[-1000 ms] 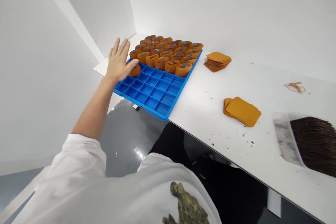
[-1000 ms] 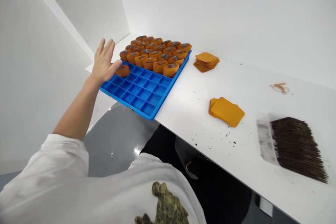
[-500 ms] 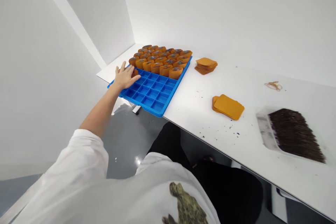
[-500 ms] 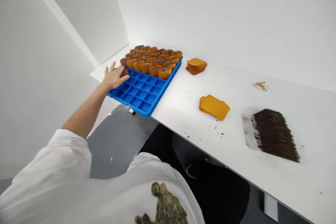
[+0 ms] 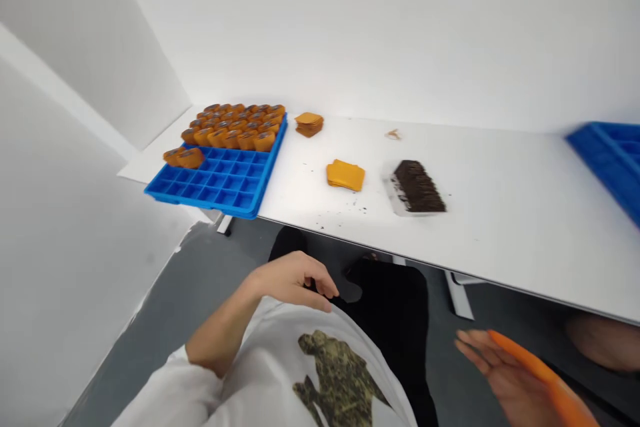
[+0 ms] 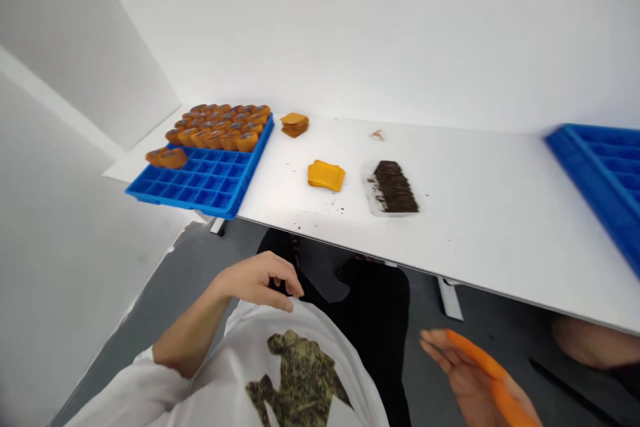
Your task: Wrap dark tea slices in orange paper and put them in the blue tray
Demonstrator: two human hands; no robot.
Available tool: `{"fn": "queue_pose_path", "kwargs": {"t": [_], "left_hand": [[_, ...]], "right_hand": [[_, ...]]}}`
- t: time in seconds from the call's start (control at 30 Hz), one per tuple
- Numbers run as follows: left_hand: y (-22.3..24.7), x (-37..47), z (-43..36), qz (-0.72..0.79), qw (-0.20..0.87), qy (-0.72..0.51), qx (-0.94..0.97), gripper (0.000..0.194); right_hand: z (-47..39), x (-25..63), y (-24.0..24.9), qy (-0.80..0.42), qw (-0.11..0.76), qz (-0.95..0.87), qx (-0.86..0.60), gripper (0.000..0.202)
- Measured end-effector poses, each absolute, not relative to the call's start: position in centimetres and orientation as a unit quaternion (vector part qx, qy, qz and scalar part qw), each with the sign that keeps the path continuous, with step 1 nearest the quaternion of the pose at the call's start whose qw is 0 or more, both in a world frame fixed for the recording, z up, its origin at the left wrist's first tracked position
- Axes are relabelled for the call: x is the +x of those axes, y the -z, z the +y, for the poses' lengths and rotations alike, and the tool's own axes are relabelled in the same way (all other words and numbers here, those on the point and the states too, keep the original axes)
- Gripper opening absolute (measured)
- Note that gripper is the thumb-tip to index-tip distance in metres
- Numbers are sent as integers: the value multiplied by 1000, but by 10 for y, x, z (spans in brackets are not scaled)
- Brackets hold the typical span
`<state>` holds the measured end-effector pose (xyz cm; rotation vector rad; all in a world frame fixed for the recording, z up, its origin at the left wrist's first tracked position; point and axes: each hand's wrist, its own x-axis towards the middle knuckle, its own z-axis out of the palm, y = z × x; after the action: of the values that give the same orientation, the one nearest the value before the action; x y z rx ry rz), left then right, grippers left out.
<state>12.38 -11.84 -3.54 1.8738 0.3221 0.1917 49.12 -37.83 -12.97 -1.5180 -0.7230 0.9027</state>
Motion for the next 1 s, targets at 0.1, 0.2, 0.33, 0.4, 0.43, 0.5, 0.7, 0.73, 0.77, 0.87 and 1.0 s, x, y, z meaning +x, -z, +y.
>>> {"fn": "queue_pose_path", "kwargs": {"t": [0.1,0.2,0.33,0.4,0.43,0.5,0.7,0.73,0.77,0.87,1.0], "left_hand": [[64,169,-115,72,620,-9,781,47],[69,200,-113,12,640,54,766,46],[70,228,-120,-28,662,111,740,53],[72,236,-126,-37,669,132,730,57],[74,238,-129,-40,668,137,730,57],[77,236,-132,-33,665,132,734,54],[69,194,-125,41,659,32,750,38],[63,186,-121,58,652,6,756,35],[56,179,-117,78,643,-19,762,34],[35,164,-99,143,610,-95,773,29],[25,162,-80,189,589,-194,762,20]], "right_hand": [[-390,486,139,-379,624,-250,-637,54],[-405,477,149,-369,646,-206,-635,54],[-426,461,154,-366,670,-160,-626,51],[-427,455,150,-356,684,-157,-617,48],[-424,453,147,-347,694,-162,-609,47],[-412,450,141,-331,714,-178,-592,45],[-356,450,117,-344,693,-265,-575,46],[-348,454,109,-341,685,-281,-578,45],[-338,459,100,-336,677,-295,-584,44],[-305,482,68,-308,653,-322,-613,32],[-238,519,29,-171,505,-452,-715,21]]}}
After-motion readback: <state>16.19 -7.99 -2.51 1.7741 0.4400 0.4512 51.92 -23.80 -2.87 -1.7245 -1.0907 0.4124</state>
